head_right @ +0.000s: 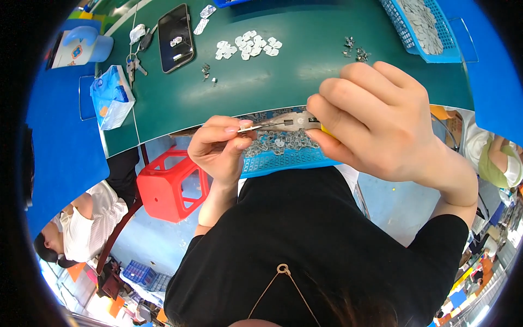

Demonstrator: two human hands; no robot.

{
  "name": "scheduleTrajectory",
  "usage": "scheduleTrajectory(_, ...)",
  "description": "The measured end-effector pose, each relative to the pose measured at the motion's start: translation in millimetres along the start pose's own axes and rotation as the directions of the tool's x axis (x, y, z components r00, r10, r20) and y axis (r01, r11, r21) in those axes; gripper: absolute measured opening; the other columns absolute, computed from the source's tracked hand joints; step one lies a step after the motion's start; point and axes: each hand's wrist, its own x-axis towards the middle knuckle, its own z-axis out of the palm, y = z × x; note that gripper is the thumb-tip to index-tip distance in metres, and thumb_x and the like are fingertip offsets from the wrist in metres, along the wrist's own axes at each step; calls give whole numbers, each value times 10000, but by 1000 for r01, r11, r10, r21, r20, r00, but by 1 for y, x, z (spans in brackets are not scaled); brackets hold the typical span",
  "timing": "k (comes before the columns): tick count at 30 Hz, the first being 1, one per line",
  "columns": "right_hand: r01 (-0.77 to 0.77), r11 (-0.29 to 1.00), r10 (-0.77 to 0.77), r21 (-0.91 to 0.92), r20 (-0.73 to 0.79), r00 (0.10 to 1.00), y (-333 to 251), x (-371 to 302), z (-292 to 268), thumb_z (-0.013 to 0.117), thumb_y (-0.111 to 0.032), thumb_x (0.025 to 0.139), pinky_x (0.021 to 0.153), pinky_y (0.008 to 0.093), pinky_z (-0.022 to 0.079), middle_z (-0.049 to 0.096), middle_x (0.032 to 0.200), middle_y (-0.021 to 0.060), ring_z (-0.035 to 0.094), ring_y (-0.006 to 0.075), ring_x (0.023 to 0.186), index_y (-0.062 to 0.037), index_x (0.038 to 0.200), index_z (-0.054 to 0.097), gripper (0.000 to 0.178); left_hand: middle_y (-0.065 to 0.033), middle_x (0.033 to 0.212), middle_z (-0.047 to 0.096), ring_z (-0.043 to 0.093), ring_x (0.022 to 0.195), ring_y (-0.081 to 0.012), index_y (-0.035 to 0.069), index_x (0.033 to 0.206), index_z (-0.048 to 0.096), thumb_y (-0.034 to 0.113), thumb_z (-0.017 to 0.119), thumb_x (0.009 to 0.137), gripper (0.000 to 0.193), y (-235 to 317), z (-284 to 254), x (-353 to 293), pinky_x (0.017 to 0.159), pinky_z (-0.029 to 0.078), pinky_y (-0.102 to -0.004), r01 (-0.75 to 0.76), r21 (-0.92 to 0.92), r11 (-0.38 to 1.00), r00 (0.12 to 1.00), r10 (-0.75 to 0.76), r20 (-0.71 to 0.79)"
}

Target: Assembling small components at a factory workbench using pliers.

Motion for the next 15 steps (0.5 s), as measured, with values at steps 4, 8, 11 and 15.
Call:
scheduleTrajectory(4,-39,999,40,27,-38,998,0,2,2,749,-139,601,585,363,435,566,918,123,554,274,784,8,945,642,389,-155,836,665,680,780,-229,-29,833,659,-117,748,661,213,1,-1,3,660,555,-277,-13,34,999,1000,13,-5)
scheduleTrajectory(8,-15,999,12,-34,-62,998,1,6,-3,750,-135,610,595,356,429,566,947,123,551,278,820,4,972,649,401,-164,850,657,665,755,-208,-21,854,629,-82,751,689,214,3,-6,7,651,554,-278,-101,190,977,994,91,59)
scheduleTrajectory(11,8,998,-13,-68,-68,998,-2,7,0,751,-135,616,593,354,424,567,954,125,551,276,823,3,991,652,411,-163,844,660,665,745,-202,-16,852,631,-67,763,683,221,5,-3,7,649,549,-275,-125,249,961,991,112,67)
scheduleTrajectory(15,36,991,-47,-125,-81,996,-4,7,3,748,-140,632,581,351,421,567,956,129,553,274,813,10,1002,654,410,-152,816,677,678,750,-206,-17,825,666,-73,787,638,230,8,1,4,650,537,-267,-87,266,960,996,88,6)
